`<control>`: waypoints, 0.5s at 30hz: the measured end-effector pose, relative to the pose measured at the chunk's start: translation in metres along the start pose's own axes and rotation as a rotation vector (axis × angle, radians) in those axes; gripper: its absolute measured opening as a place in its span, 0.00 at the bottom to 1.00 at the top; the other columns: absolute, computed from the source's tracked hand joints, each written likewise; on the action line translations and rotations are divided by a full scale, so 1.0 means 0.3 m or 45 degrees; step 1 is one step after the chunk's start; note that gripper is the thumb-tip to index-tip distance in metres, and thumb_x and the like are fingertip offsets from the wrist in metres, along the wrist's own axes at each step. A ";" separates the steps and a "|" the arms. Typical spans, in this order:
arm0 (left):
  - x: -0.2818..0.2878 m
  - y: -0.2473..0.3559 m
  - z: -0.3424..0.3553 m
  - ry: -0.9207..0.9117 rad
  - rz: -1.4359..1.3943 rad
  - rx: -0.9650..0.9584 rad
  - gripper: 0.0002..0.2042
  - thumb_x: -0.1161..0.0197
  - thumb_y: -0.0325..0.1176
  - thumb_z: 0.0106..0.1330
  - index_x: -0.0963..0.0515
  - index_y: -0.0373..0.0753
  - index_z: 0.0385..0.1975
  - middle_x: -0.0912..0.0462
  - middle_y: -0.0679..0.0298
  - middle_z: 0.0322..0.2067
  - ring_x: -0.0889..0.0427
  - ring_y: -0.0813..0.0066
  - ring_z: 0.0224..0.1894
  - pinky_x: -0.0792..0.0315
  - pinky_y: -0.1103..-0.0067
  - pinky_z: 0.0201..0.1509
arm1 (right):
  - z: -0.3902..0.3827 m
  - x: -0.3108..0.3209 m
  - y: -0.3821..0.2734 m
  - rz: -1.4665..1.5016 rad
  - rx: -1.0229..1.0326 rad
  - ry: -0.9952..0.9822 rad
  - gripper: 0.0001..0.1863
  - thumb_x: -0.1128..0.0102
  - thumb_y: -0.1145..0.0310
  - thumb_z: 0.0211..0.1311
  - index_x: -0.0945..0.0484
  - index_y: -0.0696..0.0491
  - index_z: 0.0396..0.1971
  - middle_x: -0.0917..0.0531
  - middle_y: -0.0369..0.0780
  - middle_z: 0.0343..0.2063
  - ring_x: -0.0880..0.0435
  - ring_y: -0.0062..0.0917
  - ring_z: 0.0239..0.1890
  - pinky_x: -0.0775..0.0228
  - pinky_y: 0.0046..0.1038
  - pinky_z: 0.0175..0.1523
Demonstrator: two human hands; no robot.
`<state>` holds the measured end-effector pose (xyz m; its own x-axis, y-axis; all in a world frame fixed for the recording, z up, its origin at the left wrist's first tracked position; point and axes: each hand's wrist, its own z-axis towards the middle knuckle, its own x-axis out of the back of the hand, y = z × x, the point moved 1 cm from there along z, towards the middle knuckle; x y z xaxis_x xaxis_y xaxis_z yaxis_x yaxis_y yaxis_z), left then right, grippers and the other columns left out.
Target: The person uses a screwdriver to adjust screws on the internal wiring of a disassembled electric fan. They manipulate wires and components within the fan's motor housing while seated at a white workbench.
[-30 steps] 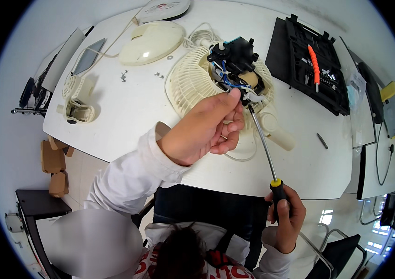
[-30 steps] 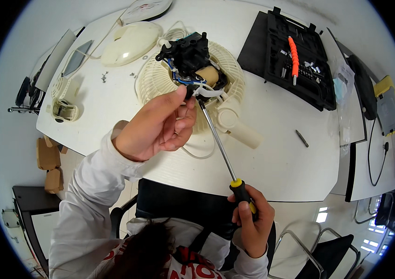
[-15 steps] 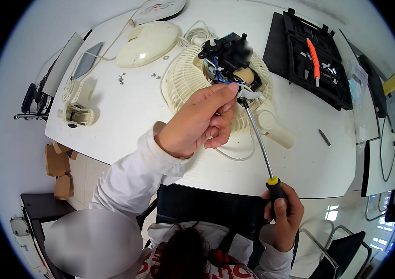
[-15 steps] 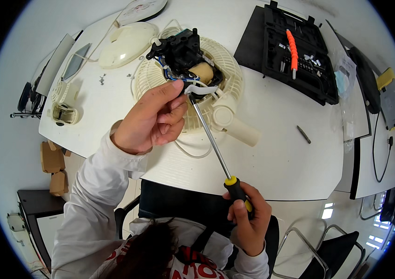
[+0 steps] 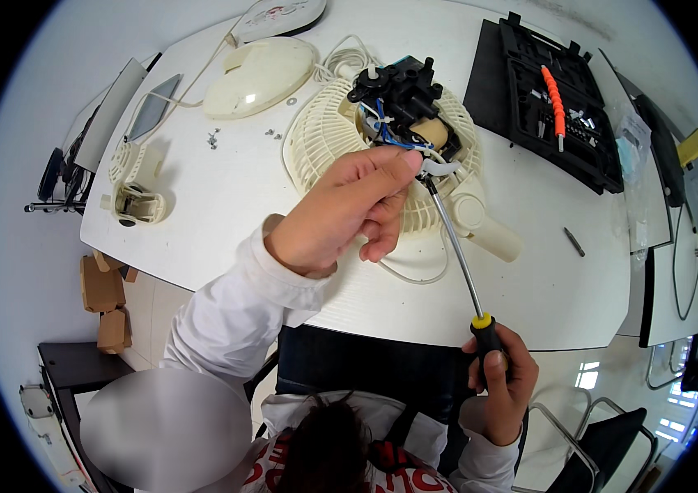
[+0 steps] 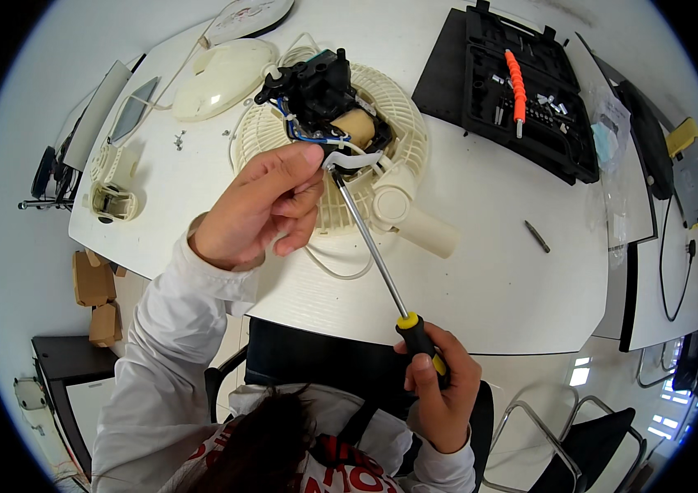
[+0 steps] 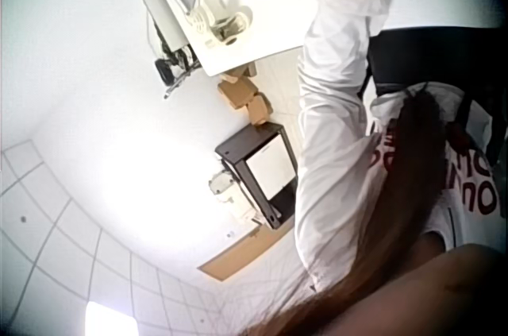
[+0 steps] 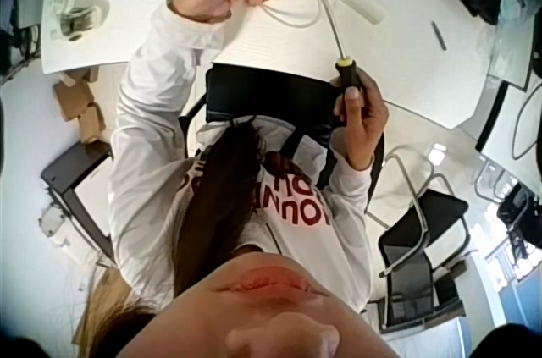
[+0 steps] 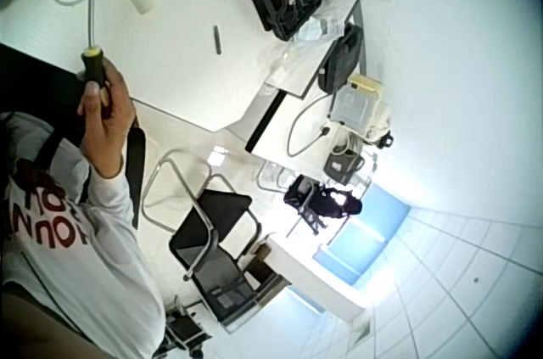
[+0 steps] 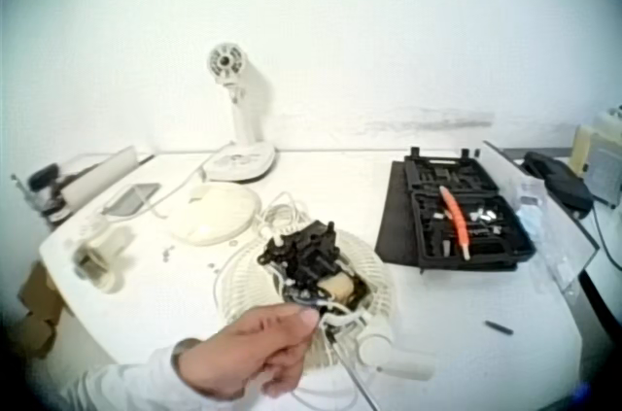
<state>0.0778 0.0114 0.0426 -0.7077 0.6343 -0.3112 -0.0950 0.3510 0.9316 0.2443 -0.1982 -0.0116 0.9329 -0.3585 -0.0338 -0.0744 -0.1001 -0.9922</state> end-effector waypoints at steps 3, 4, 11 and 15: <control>0.009 0.017 -0.009 0.001 0.158 0.010 0.18 0.54 0.44 0.74 0.39 0.42 0.23 0.44 0.73 0.13 0.38 0.82 0.10 0.42 0.85 0.13 | 0.013 0.019 -0.023 -0.164 0.009 0.004 0.17 0.44 0.65 0.64 0.24 0.63 0.45 0.18 0.42 0.28 0.27 0.16 0.20 0.36 0.16 0.26; 0.008 0.027 -0.011 0.008 0.224 0.016 0.18 0.54 0.44 0.75 0.39 0.41 0.23 0.43 0.73 0.13 0.37 0.82 0.10 0.42 0.85 0.14 | 0.019 0.032 -0.031 -0.287 0.088 0.013 0.17 0.43 0.65 0.62 0.23 0.62 0.45 0.18 0.42 0.28 0.25 0.18 0.21 0.35 0.17 0.27; 0.029 0.066 0.006 -0.108 0.411 0.084 0.17 0.52 0.41 0.74 0.38 0.41 0.23 0.39 0.72 0.13 0.34 0.82 0.10 0.40 0.86 0.14 | 0.048 0.056 -0.097 -1.031 0.617 0.135 0.21 0.30 0.75 0.47 0.22 0.59 0.45 0.19 0.45 0.32 0.17 0.33 0.31 0.25 0.25 0.36; 0.051 0.053 0.013 -0.141 0.310 0.085 0.17 0.50 0.41 0.73 0.38 0.41 0.22 0.37 0.73 0.10 0.30 0.82 0.10 0.41 0.87 0.14 | 0.051 0.043 -0.087 -1.039 0.654 0.092 0.23 0.30 0.78 0.46 0.23 0.59 0.46 0.19 0.45 0.31 0.17 0.33 0.31 0.25 0.25 0.36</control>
<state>0.0682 0.0295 0.0518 -0.6225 0.7760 -0.1016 0.1176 0.2211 0.9681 0.2638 -0.1860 0.0121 0.6038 -0.4161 0.6799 0.7663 0.0682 -0.6389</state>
